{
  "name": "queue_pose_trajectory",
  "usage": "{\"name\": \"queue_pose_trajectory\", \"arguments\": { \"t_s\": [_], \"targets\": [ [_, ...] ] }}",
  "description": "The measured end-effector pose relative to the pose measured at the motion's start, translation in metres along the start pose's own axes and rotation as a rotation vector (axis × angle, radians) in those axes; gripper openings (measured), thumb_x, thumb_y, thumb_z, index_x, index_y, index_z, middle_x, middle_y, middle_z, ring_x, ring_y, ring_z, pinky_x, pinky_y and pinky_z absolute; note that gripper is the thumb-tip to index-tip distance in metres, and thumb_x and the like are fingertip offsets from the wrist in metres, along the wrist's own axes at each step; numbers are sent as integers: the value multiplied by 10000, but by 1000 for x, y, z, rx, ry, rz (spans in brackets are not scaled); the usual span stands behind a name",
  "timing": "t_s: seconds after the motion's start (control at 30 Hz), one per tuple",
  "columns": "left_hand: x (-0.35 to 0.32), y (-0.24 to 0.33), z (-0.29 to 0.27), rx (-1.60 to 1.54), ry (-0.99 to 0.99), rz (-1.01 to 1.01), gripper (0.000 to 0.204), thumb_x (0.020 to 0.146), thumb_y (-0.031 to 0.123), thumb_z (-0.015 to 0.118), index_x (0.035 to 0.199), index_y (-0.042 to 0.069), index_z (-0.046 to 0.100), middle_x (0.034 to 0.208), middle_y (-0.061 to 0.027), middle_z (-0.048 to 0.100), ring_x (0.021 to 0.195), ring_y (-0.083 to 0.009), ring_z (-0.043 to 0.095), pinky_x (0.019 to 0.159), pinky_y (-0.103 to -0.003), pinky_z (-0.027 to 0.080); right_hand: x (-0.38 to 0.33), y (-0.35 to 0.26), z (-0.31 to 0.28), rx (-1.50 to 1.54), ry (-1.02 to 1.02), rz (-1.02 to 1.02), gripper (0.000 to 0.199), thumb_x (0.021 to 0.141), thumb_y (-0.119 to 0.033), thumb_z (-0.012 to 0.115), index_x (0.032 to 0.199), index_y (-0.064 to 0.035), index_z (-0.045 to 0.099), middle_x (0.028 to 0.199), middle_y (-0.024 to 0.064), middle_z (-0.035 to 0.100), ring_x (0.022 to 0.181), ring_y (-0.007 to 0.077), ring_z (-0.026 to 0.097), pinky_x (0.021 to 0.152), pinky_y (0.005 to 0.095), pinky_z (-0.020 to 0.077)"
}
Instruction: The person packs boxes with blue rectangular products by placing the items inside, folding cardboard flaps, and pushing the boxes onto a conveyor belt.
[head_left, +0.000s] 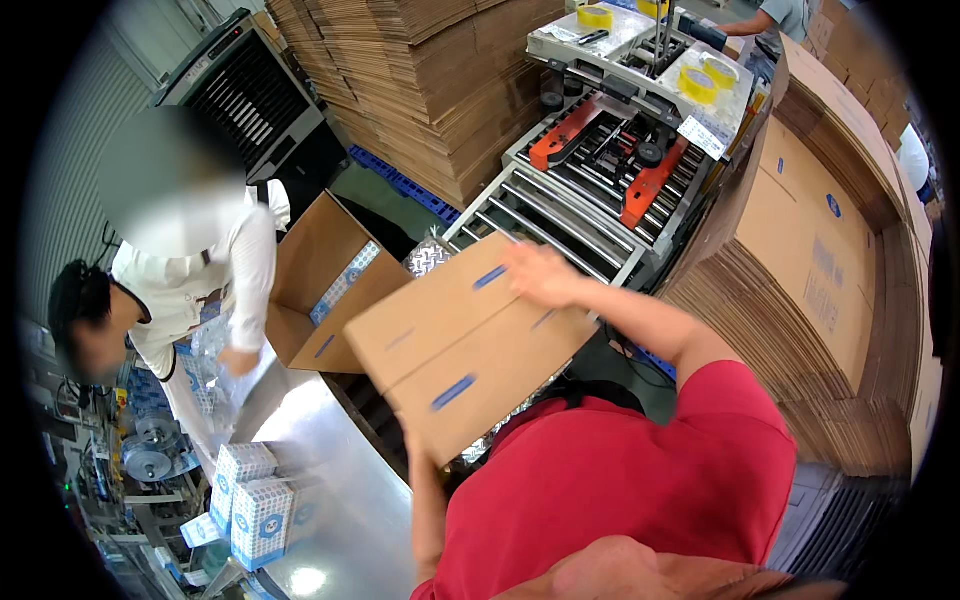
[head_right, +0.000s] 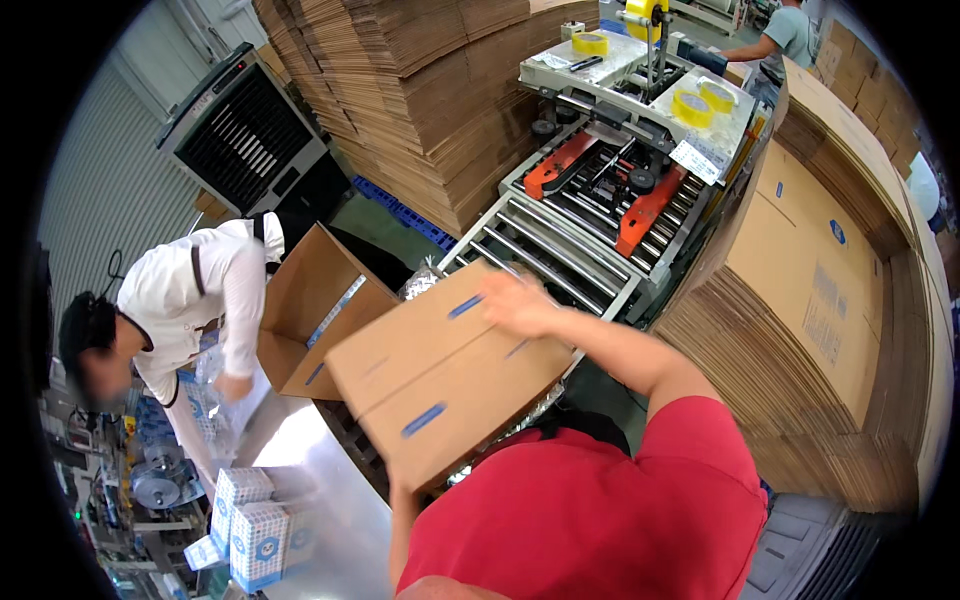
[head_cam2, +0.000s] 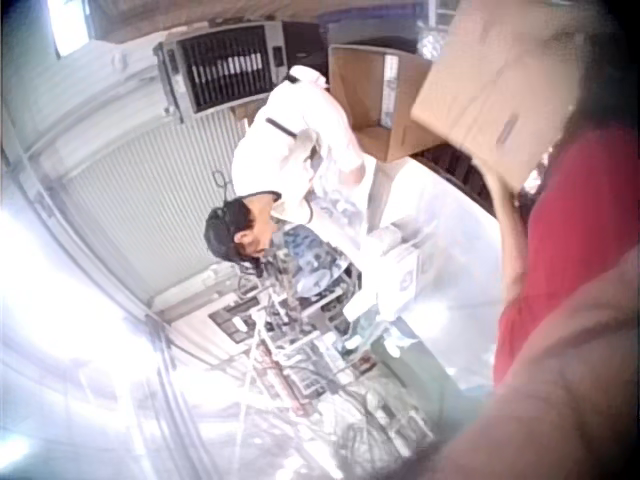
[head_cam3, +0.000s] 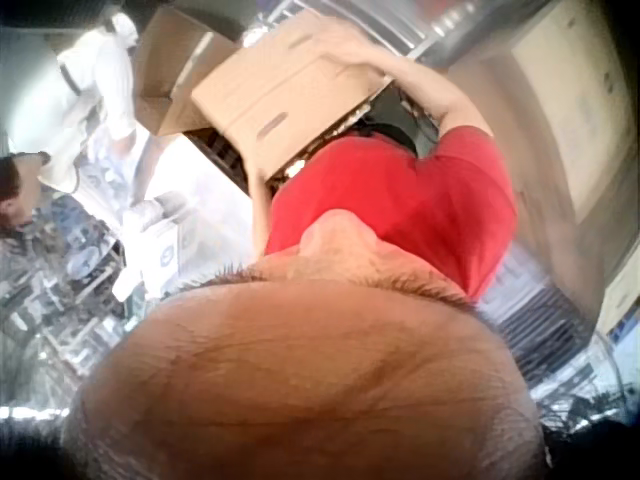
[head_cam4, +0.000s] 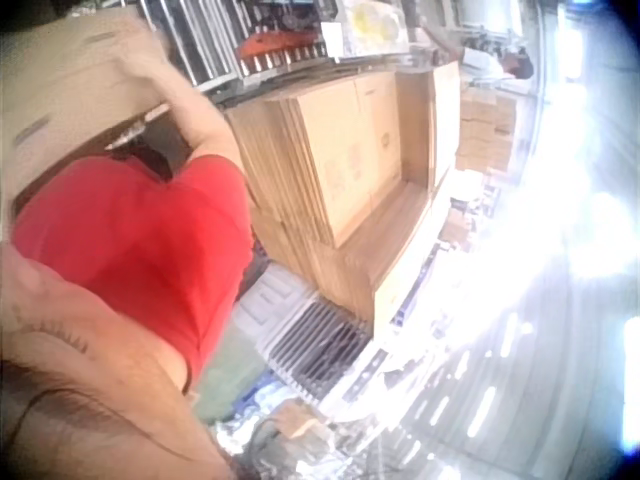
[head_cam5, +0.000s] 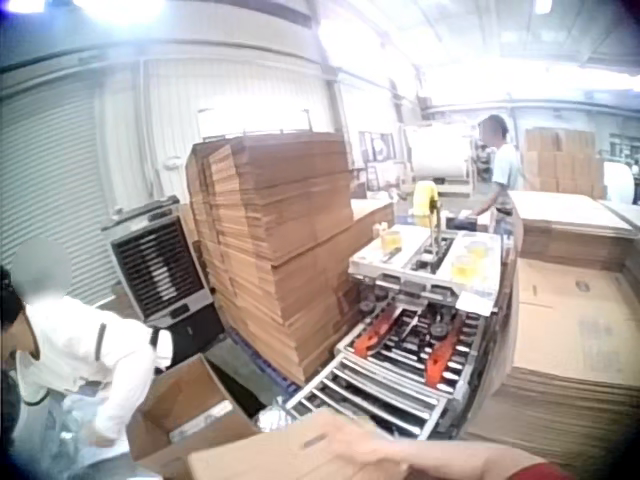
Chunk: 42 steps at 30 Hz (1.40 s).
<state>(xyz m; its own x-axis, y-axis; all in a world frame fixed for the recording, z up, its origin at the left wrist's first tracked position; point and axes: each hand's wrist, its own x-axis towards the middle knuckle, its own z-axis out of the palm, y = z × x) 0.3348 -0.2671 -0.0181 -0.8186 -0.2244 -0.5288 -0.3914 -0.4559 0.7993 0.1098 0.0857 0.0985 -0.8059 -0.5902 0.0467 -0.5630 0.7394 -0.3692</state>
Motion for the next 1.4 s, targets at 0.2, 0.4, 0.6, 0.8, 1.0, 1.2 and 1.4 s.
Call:
{"name": "queue_pose_trajectory", "arguments": {
  "t_s": [0.2,0.4,0.6,0.8,1.0,1.2,1.4],
  "targets": [
    [15,-39,24,70,66,-14,532,900,335,513,1302,13,382,1249,-104,497,1106,-227,510,918,-355,424,-45,199,12,1087,-91,800,603,941,-518,271,1342,-90,410,1280,83,497,1156,210,466,988,375,358],
    [-126,162,179,228,-292,420,577,805,46,560,1330,-11,328,1268,-112,471,1148,-221,480,970,-338,381,-66,147,30,1741,-342,544,677,936,-516,327,1443,-115,127,1489,95,174,1346,223,235,1052,355,272],
    [-74,110,300,962,-229,233,595,839,148,541,1340,-29,274,1237,-281,452,1142,-346,474,970,-381,365,-24,1,-18,1330,-262,70,680,953,-407,367,1451,-112,9,1490,191,80,1386,283,94,1104,371,134],
    [-56,154,198,1899,94,761,577,836,353,553,1283,10,429,1385,-194,343,1313,-308,281,1047,-484,241,0,23,-54,472,-163,191,760,834,-77,477,1435,-85,11,982,326,560,920,415,570,791,445,437],
    [-6,46,40,1484,109,-128,697,753,506,518,1179,-38,426,1168,-232,445,1108,-319,410,927,-460,304,24,34,-25,524,-122,43,567,812,-90,475,1351,-47,304,1124,281,542,1067,425,505,896,432,410],
    [29,-26,33,643,45,-55,318,713,223,546,869,-40,633,738,-164,637,685,-241,619,608,-398,484,38,72,-14,643,-314,108,402,826,-56,473,1217,33,451,1126,179,584,1053,283,558,887,344,425],
    [-35,82,-55,1028,529,408,359,818,382,531,833,40,640,811,-194,626,804,-383,588,718,-444,472,65,-70,38,470,-335,210,408,810,-105,511,1185,49,469,1102,201,591,1037,306,562,889,346,422]
  ]
}}
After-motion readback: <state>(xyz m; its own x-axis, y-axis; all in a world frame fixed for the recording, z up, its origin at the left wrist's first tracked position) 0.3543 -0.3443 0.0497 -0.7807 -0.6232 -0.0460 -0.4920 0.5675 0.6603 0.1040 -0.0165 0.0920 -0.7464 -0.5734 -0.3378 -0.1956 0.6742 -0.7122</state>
